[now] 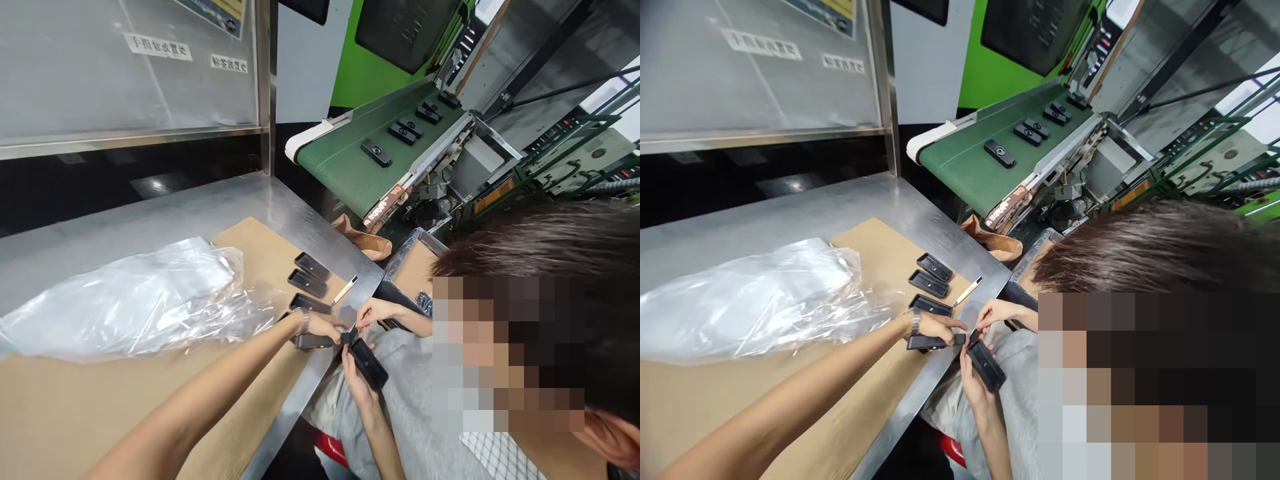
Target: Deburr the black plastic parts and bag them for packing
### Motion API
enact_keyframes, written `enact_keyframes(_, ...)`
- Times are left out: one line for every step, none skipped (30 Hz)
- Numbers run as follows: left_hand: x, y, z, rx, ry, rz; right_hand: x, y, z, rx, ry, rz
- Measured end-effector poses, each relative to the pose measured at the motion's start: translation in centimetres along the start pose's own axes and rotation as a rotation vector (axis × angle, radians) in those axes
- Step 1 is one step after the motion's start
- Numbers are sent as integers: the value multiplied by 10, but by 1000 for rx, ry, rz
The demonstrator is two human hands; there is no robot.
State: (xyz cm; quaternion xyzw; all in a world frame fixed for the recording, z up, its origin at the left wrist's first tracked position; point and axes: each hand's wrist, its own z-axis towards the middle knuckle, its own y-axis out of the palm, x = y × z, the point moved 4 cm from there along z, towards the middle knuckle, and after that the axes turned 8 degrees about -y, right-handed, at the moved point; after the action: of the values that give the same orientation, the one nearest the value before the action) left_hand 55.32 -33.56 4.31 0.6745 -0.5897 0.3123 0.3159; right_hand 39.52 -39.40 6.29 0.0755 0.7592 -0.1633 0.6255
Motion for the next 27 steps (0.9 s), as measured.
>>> enact_keyframes(-2,-11,-6,58,49,14,-5,0,-1,70,-95,-132)
enact_keyframes(-4,-24,-13,131,95,28,-10,0,-3,121,-193,-265)
enact_keyframes(-7,-38,-20,216,137,44,-13,2,-5,160,-289,-388)
enact_keyframes(-10,-51,-26,307,171,63,-14,4,-7,177,-370,-483)
enact_keyframes(-14,-65,-31,400,197,89,-13,7,-8,171,-425,-535)
enact_keyframes(-16,-78,-36,493,213,120,-9,8,-9,153,-465,-560)
enact_keyframes(-19,-90,-39,581,219,156,-5,8,-8,127,-496,-573)
enact_keyframes(-20,-101,-41,665,216,196,0,6,-5,85,-524,-586)
enact_keyframes(-20,-111,-42,744,202,239,4,4,-2,31,-551,-602)
enact_keyframes(-20,-120,-42,815,182,283,9,1,4,-30,-576,-619)
enact_keyframes(-18,-129,-40,877,159,328,11,-4,12,-90,-600,-632)
enact_keyframes(-16,-138,-38,929,138,372,13,-11,21,-143,-621,-641)
enact_keyframes(-14,-146,-36,970,120,416,13,-17,32,-206,-648,-638)
enact_keyframes(-11,-153,-33,1001,105,458,11,-24,44,-284,-687,-627)
enact_keyframes(-10,-161,-31,1025,91,497,8,-30,56,-364,-740,-614)
enact_keyframes(-9,-169,-28,1046,74,531,4,-35,66,-443,-806,-602)
enact_keyframes(-10,-177,-26,1065,51,557,1,-39,74,-519,-873,-590)
enact_keyframes(-12,-185,-25,1085,22,574,-1,-41,81,-585,-922,-578)
enact_keyframes(-15,-192,-23,1103,-12,584,0,-41,85,-630,-935,-571)
enact_keyframes(-19,-198,-23,1119,-49,587,2,-40,88,-644,-902,-567)
enact_keyframes(-23,-204,-22,1134,-86,584,7,-37,89,-641,-832,-561)
enact_keyframes(-27,-209,-22,1145,-121,577,13,-33,89,-622,-744,-552)
enact_keyframes(-30,-213,-21,1152,-151,568,18,-28,87,-583,-657,-545)
enact_keyframes(-33,-216,-21,1157,-177,557,23,-22,84,-543,-591,-539)
enact_keyframes(-34,-217,-21,1160,-198,543,27,-15,80,-542,-553,-534)
enact_keyframes(-35,-218,-20,1162,-212,528,28,-8,75,-575,-544,-532)
enact_keyframes(-34,-219,-21,1163,-220,511,29,0,70,-635,-552,-534)
